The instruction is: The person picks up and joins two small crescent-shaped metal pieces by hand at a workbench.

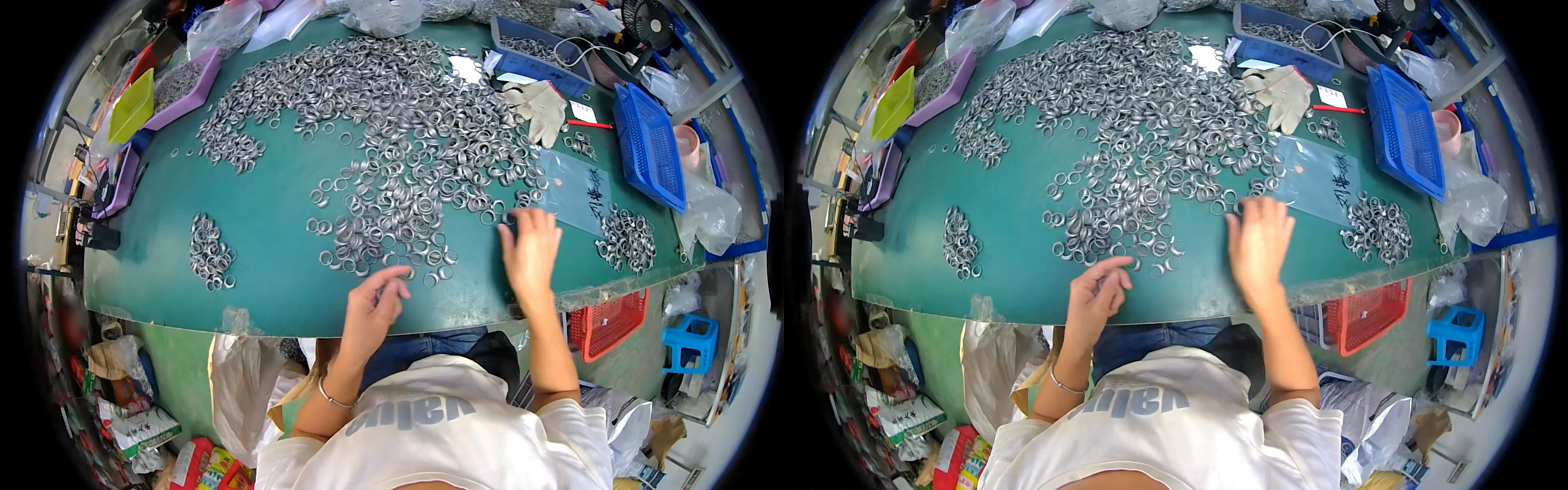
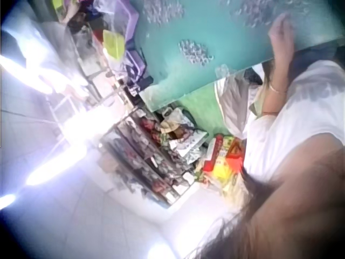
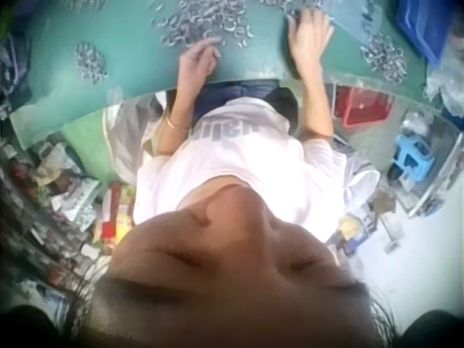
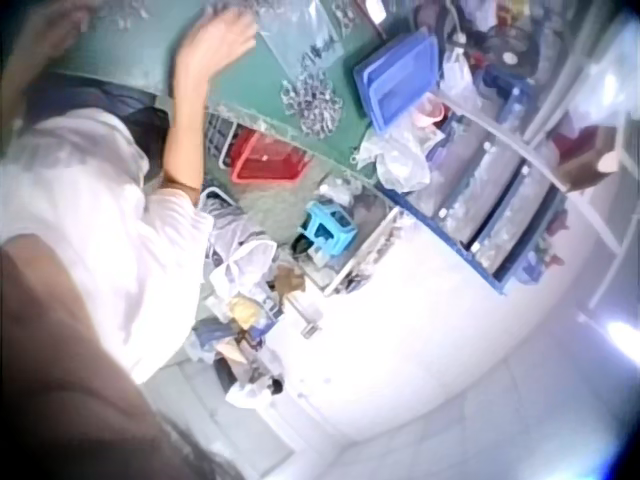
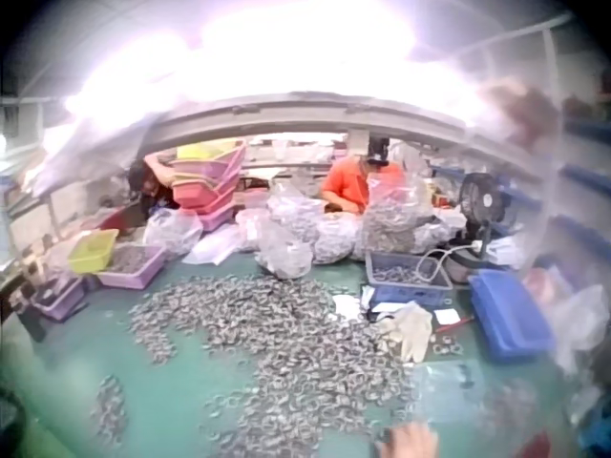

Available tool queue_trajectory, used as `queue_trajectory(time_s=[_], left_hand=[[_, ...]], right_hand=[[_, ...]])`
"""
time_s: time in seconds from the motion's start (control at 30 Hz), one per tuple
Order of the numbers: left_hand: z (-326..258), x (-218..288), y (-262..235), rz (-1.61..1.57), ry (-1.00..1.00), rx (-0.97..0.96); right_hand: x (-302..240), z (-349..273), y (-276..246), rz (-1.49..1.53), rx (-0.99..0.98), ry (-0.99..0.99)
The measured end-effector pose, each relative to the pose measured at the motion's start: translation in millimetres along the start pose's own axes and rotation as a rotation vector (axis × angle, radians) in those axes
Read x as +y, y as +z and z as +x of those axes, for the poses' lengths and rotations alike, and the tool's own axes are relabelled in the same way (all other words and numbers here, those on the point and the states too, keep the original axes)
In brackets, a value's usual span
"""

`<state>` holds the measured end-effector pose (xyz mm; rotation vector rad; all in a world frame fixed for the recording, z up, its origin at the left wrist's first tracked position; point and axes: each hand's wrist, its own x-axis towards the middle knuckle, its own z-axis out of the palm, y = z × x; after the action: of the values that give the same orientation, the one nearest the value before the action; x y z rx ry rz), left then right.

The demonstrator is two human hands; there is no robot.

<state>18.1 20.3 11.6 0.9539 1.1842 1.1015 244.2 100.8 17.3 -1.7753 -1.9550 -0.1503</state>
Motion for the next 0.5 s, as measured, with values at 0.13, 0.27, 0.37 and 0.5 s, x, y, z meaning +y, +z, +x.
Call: queue_trajectory(time_s=[0.13, 0.27, 0.37, 0.5], left_hand=[[-4.9, 2.2, 13.2, -0.293, -0.206, -0.127], [-8.1, 4.8, 18.4, -0.31, -0.22, -0.134], [-9.5, 5.2, 17.5, -0.316, -0.216, -0.133], [-13.4, 8.5, 18.1, -0.31, -0.208, -0.119]], right_hand=[[21.6, 2.8, 12.6, -0.015, -0.006, -0.029], [17.3, 0.7, 15.0, 0.039, 0.002, -0.08], [10.7, 0.3, 11.3, 0.1, 0.015, -0.061], [-3.8, -16.4, -4.9, 1.106, -0.218, 0.39]])
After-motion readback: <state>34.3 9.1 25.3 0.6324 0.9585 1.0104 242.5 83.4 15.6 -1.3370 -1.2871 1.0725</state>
